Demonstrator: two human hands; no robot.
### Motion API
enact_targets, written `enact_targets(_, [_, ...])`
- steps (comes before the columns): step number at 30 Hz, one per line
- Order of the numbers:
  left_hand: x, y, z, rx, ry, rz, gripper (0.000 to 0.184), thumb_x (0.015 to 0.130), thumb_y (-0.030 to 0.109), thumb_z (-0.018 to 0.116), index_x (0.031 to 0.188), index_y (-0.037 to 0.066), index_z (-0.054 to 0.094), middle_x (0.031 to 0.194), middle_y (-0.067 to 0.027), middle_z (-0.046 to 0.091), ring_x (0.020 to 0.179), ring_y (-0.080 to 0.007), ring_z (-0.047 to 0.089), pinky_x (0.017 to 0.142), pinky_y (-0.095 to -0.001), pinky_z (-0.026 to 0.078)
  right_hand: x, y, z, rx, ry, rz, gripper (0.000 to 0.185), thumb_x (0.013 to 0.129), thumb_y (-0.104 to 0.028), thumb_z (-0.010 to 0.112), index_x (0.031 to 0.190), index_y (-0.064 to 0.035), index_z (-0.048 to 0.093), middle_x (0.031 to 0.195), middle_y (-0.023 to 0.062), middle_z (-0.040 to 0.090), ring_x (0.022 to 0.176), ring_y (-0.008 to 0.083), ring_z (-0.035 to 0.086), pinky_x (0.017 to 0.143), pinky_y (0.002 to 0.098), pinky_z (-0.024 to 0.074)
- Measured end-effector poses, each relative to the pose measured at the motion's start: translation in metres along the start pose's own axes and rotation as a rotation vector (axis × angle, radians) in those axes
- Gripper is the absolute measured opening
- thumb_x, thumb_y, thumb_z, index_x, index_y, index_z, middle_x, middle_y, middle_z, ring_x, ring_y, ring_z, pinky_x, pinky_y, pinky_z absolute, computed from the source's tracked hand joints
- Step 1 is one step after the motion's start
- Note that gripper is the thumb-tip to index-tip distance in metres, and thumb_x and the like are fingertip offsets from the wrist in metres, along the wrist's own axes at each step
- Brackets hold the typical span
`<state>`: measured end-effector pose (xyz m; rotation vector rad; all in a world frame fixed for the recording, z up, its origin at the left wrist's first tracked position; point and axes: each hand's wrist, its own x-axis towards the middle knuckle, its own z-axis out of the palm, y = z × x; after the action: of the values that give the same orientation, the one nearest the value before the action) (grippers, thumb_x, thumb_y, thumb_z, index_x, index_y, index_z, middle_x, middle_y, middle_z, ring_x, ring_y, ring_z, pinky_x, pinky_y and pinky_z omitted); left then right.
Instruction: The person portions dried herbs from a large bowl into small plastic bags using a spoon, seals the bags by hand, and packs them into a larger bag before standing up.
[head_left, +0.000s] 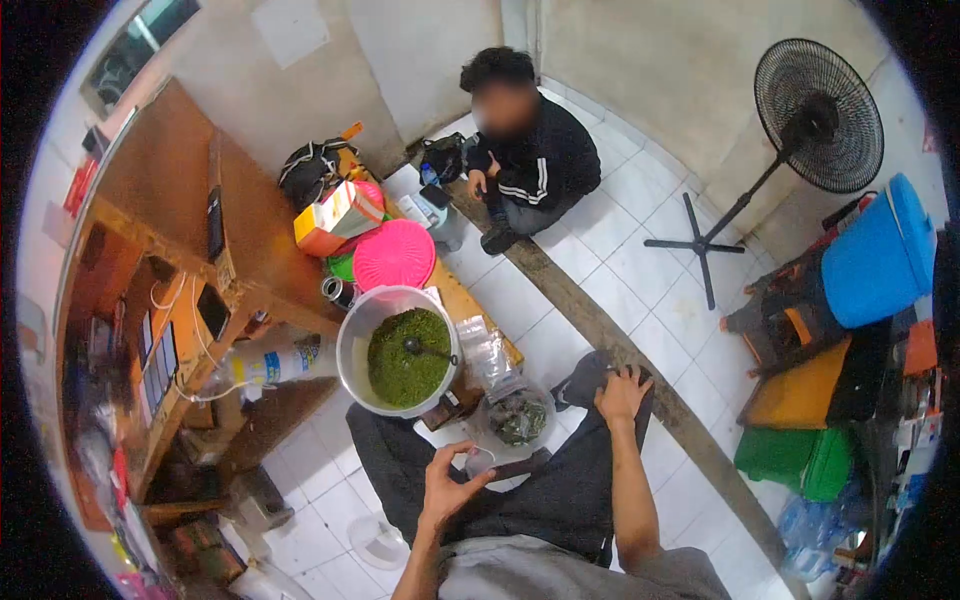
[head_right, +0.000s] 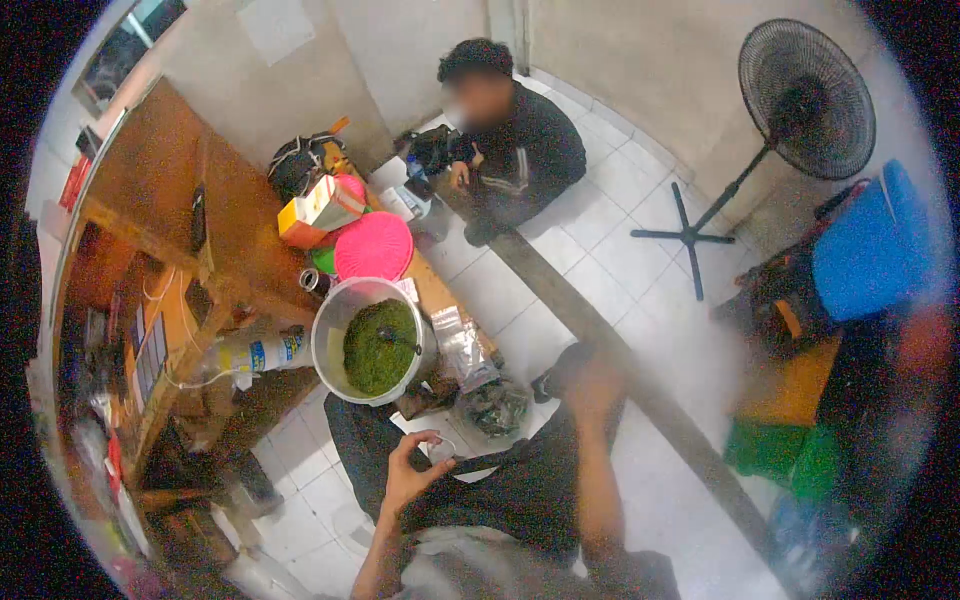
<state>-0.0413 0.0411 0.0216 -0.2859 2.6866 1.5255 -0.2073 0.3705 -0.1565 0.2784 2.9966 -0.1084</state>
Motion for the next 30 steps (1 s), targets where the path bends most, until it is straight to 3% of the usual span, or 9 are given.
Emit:
enact_targets(4, [-0.009, -0.030, -0.012, -0.331, -0.056, -0.155, 0.058, 0.071, 0.024, 0.091, 0.120, 0.004, 0.067, 0.108, -0.0056, 0.070, 0.107, -0.0243, 0.066, 0.093, -0.0340, 0.050, -0.007, -0.012, -0.040, 0.046, -0.118, 0.014, 0.036, 0.078, -0.029, 0.075, 0.110, -0.0109, 0.076, 0.138, 0.0113, 0.058, 0.142, 0.0358, 0.037, 0.117, 0.0695, 0.0196])
enact_targets(6, [-0.016, -0.042, -0.037, -0.687, 0.072, -0.191, 0.063, 0.073, 0.021, 0.089, 0.128, 0.005, 0.063, 0.112, -0.0050, 0.068, 0.109, -0.0268, 0.066, 0.098, -0.0374, 0.050, -0.011, -0.010, -0.037, 0.093, -0.036, -0.032, 0.035, 0.078, -0.029, 0.075, 0.108, -0.0095, 0.076, 0.136, 0.0112, 0.059, 0.141, 0.0361, 0.038, 0.117, 0.0698, 0.0195])
enact_targets(7, [-0.021, -0.059, -0.049, -0.676, 0.059, -0.196, 0.063, 0.073, 0.021, 0.089, 0.128, 0.005, 0.063, 0.112, -0.0050, 0.068, 0.109, -0.0268, 0.066, 0.098, -0.0374, 0.050, -0.010, -0.012, -0.040, 0.068, -0.023, -0.034, 0.035, 0.079, -0.029, 0.075, 0.107, -0.0085, 0.076, 0.135, 0.0106, 0.060, 0.140, 0.0357, 0.040, 0.117, 0.0699, 0.0196])
enact_targets(9, [-0.034, -0.099, -0.068, -0.991, 0.221, -0.318, 0.068, 0.078, 0.027, 0.085, 0.136, 0.006, 0.056, 0.118, -0.0083, 0.065, 0.115, -0.0300, 0.062, 0.105, -0.0465, 0.048, -0.008, -0.012, -0.041, 0.064, -0.029, -0.045, 0.034, 0.079, -0.028, 0.074, 0.107, -0.0086, 0.076, 0.134, 0.0102, 0.060, 0.139, 0.0353, 0.041, 0.117, 0.0702, 0.0192])
enact_targets(12, [-0.043, -0.107, -0.080, -1.208, 0.391, -0.276, 0.071, 0.082, 0.040, 0.081, 0.139, 0.008, 0.053, 0.122, -0.0095, 0.064, 0.122, -0.0320, 0.058, 0.109, -0.0559, 0.044, -0.004, -0.010, -0.031, 0.084, -0.023, -0.062, 0.031, 0.081, -0.027, 0.073, 0.106, -0.0085, 0.076, 0.128, 0.0094, 0.063, 0.138, 0.0341, 0.042, 0.117, 0.0715, 0.0170])
enact_targets(13, [-0.044, -0.121, -0.083, -1.271, 0.351, -0.225, 0.067, 0.086, 0.046, 0.075, 0.139, 0.012, 0.054, 0.125, -0.0077, 0.065, 0.127, -0.0313, 0.054, 0.111, -0.0582, 0.040, -0.003, -0.010, -0.029, 0.075, 0.012, -0.073, 0.030, 0.080, -0.026, 0.073, 0.105, -0.0081, 0.075, 0.126, 0.0096, 0.064, 0.137, 0.0341, 0.042, 0.117, 0.0719, 0.0162])
enact_targets(16, [-0.045, -0.154, -0.078, -1.541, 0.370, -0.143, 0.061, 0.090, 0.045, 0.072, 0.140, 0.015, 0.055, 0.129, -0.0051, 0.064, 0.128, -0.0299, 0.053, 0.111, -0.0592, 0.040, 0.000, -0.013, -0.026, 0.065, 0.025, -0.068, 0.029, 0.080, -0.026, 0.073, 0.102, -0.0073, 0.075, 0.122, 0.0099, 0.065, 0.136, 0.0341, 0.043, 0.117, 0.0725, 0.0151])
enact_targets(27, [-0.041, -0.175, -0.076, -1.611, 0.401, -0.120, 0.061, 0.091, 0.045, 0.071, 0.143, 0.018, 0.052, 0.135, -0.0063, 0.063, 0.129, -0.0298, 0.054, 0.109, -0.0634, 0.039, 0.007, -0.031, -0.041, 0.086, -0.012, -0.096, 0.028, 0.077, -0.024, 0.073, 0.099, -0.0067, 0.075, 0.116, 0.0100, 0.067, 0.133, 0.0338, 0.046, 0.117, 0.0726, 0.0149])
enact_targets(30, [-0.043, -0.177, -0.077, -1.583, 0.421, -0.133, 0.058, 0.093, 0.043, 0.070, 0.142, 0.017, 0.053, 0.133, -0.0061, 0.063, 0.129, -0.0297, 0.054, 0.108, -0.0656, 0.039, 0.010, -0.043, -0.063, 0.047, -0.134, -0.115, 0.034, 0.086, -0.030, 0.066, 0.107, -0.0044, 0.072, 0.120, 0.0130, 0.068, 0.129, 0.0336, 0.051, 0.118, 0.0699, 0.0169])
